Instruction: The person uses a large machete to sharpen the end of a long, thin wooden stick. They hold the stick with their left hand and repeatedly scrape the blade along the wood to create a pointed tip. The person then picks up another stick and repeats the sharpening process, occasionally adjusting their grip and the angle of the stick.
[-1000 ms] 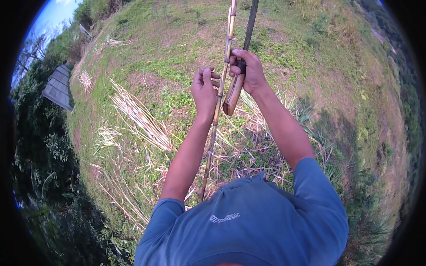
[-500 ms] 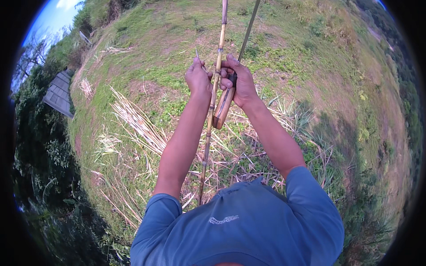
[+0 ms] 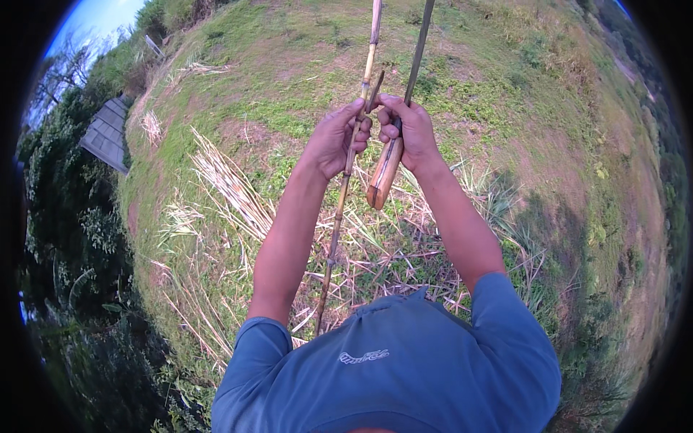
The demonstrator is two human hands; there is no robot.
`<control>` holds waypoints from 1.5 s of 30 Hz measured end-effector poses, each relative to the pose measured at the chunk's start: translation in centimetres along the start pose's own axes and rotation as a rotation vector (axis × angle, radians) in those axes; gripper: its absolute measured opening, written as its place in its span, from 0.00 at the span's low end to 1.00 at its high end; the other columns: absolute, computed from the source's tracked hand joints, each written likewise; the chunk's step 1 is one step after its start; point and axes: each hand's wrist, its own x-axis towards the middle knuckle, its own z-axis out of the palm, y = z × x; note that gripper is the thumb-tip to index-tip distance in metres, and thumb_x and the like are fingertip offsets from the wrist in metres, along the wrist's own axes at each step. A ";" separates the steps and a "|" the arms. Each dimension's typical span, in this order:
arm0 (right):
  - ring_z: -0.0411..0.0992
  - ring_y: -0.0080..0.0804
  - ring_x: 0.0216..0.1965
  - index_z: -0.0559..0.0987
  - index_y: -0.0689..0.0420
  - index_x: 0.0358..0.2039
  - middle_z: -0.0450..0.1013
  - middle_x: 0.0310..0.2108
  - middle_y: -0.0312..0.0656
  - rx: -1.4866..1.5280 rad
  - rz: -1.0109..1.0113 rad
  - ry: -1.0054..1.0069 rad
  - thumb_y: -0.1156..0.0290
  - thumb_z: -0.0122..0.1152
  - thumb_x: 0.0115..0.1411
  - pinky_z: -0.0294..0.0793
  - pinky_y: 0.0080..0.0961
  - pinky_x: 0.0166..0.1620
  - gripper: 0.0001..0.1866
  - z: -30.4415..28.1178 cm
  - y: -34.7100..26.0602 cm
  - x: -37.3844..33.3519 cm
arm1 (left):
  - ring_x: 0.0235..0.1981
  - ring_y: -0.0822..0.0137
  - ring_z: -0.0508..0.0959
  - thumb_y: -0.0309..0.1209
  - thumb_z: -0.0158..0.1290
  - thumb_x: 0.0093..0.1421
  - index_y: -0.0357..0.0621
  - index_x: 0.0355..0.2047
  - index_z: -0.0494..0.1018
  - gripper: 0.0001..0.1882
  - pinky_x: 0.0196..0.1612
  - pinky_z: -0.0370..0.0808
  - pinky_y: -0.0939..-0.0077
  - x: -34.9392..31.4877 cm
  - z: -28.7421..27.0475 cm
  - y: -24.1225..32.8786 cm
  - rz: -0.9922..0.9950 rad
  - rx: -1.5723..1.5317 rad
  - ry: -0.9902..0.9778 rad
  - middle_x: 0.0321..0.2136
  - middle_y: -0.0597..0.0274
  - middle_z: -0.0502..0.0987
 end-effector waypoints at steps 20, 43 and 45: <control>0.63 0.14 0.14 0.75 0.64 0.42 0.66 0.18 0.31 -0.243 -0.082 -0.021 0.55 0.62 0.60 0.64 0.15 0.19 0.22 -0.7 -6.6 3.5 | 0.15 0.71 0.78 0.36 0.61 0.58 0.32 0.40 0.71 0.18 0.14 0.71 0.82 9.9 7.5 8.4 0.716 0.704 0.317 0.21 0.57 0.76; 0.64 0.15 0.15 0.74 0.65 0.41 0.66 0.19 0.31 -0.240 -0.030 0.071 0.58 0.63 0.60 0.65 0.15 0.19 0.21 -6.0 -5.0 0.8 | 0.14 0.79 0.67 0.47 0.49 0.66 0.38 0.45 0.68 0.22 0.13 0.64 0.89 13.5 7.5 17.6 0.446 0.038 -0.278 0.18 0.68 0.68; 0.64 0.15 0.15 0.74 0.65 0.41 0.66 0.19 0.31 -0.255 -0.032 0.077 0.59 0.63 0.60 0.64 0.15 0.19 0.20 -6.4 -5.1 0.6 | 0.14 0.79 0.67 0.47 0.51 0.65 0.38 0.41 0.71 0.21 0.14 0.64 0.87 12.5 9.1 18.3 0.507 0.114 -0.216 0.18 0.68 0.68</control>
